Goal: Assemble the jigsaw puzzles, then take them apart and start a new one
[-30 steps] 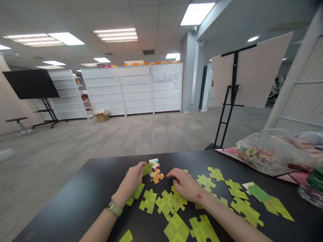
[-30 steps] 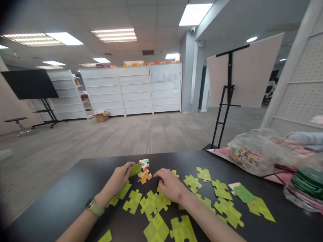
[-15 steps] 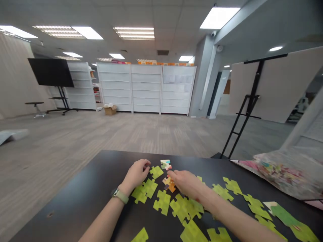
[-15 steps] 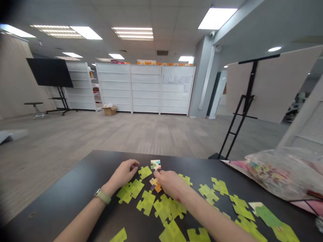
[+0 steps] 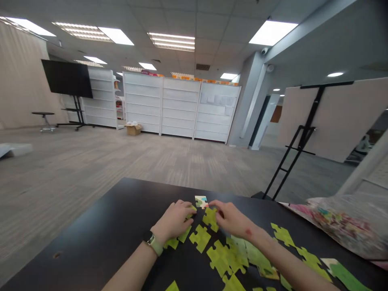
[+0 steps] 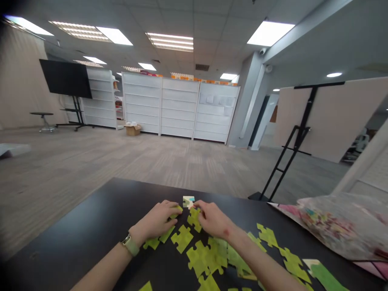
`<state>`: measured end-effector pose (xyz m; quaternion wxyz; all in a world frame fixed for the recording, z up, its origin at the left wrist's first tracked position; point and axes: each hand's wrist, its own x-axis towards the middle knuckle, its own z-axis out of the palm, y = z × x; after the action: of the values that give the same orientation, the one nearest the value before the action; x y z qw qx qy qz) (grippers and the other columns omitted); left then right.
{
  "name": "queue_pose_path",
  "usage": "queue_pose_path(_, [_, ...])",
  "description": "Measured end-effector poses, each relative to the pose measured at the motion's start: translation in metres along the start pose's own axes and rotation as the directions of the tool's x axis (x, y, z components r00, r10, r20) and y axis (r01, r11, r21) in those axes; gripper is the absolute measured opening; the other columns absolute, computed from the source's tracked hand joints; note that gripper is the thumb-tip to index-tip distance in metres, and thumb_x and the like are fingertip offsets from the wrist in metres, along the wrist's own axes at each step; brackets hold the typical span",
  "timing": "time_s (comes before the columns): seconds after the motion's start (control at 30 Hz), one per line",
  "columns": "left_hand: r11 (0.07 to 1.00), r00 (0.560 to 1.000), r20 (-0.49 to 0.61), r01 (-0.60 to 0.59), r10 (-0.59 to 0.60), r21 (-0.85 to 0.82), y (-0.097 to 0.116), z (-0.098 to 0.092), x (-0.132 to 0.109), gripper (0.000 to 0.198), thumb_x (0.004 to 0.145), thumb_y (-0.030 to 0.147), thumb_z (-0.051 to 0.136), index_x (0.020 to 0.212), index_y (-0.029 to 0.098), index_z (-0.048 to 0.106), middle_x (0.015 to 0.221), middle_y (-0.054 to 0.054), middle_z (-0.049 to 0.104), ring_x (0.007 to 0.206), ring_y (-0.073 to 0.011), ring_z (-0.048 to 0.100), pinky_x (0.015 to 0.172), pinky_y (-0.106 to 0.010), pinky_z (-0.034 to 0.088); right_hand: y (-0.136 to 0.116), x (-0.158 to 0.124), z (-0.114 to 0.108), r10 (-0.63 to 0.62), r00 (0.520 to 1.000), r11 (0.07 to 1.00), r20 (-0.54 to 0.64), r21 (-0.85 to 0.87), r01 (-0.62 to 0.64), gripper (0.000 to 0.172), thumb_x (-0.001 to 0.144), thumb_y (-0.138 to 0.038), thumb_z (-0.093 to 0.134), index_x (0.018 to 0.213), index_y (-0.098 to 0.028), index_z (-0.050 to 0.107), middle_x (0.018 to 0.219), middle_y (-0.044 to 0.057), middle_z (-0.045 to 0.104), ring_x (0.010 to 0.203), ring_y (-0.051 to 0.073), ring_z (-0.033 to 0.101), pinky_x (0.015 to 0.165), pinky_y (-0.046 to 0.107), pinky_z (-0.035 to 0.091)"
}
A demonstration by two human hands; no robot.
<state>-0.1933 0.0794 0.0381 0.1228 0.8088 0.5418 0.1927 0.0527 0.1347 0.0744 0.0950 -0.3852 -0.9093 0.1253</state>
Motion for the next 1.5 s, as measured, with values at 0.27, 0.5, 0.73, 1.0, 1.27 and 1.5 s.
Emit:
queue_pose_path(0.27, [0.992,0.992,0.031,0.118,-0.119,0.036,-0.012,0.002,-0.002,0.045,0.096,0.041,0.049,0.14,0.032,0.056,0.151,-0.011,0.046,0.139,-0.0354,0.039,0.109,-0.059,0.037,0.015,0.063,0.015,-0.062,0.997,0.998,0.051,0.004,0.061,0.05,0.078,-0.037,0.075,0.125,-0.022,0.069,0.133,0.009,0.067,0.122,0.028,0.062,0.099,0.032,0.049])
queue_pose_path(0.5, [0.992,0.989,0.092,0.107,-0.112,0.061,-0.016,-0.001,0.001,0.047,0.098,0.041,0.043,0.142,0.028,0.054,0.154,-0.012,0.043,0.143,-0.034,0.035,0.11,-0.057,0.037,0.019,0.036,0.016,-0.014,0.999,1.0,-0.04,-0.013,0.014,0.039,0.094,-0.023,0.055,0.133,-0.019,0.062,0.108,0.012,0.076,0.101,0.028,0.071,0.089,0.034,0.05])
queue_pose_path(0.73, [0.983,0.988,0.087,0.115,-0.129,0.145,-0.02,0.007,0.002,0.048,0.097,0.042,0.042,0.14,0.028,0.057,0.153,-0.011,0.046,0.142,-0.0364,0.037,0.107,-0.059,0.039,0.063,-0.021,-0.012,0.151,0.966,0.988,-0.211,0.001,-0.154,0.026,0.093,-0.023,0.059,0.115,-0.017,0.072,0.123,0.012,0.069,0.113,0.026,0.065,0.096,0.033,0.049])
queue_pose_path(1.0, [0.969,0.997,0.072,0.005,-0.024,0.247,0.016,0.019,-0.002,0.05,0.097,0.045,0.047,0.144,0.03,0.054,0.159,-0.009,0.041,0.149,-0.0398,0.026,0.11,-0.066,0.034,0.045,-0.16,-0.009,0.238,0.955,0.971,-0.18,0.077,-0.227,0.03,0.084,-0.028,0.068,0.111,-0.018,0.075,0.117,0.011,0.072,0.113,0.028,0.063,0.102,0.039,0.046])
queue_pose_path(1.27, [0.898,0.853,0.316,-0.439,0.415,0.005,0.133,0.043,-0.016,0.048,0.101,0.04,0.052,0.148,0.039,0.045,0.161,-0.002,0.039,0.147,-0.0335,0.036,0.117,-0.061,0.033,0.011,-0.191,0.004,0.121,0.993,0.972,-0.013,0.203,-0.116,0.059,0.086,-0.04,0.071,0.141,-0.025,0.056,0.145,0.01,0.057,0.136,0.032,0.044,0.115,0.051,0.03])
queue_pose_path(1.5, [0.96,0.947,0.2,-0.272,0.253,0.071,0.094,0.026,-0.033,0.034,0.097,0.028,0.056,0.13,0.032,0.064,0.152,-0.004,0.051,0.141,-0.0301,0.045,0.118,-0.053,0.036,0.029,-0.19,-0.004,0.05,0.997,0.995,-0.063,0.084,-0.045,0.034,0.096,-0.032,0.062,0.127,-0.021,0.062,0.12,0.01,0.068,0.118,0.028,0.056,0.105,0.042,0.042])
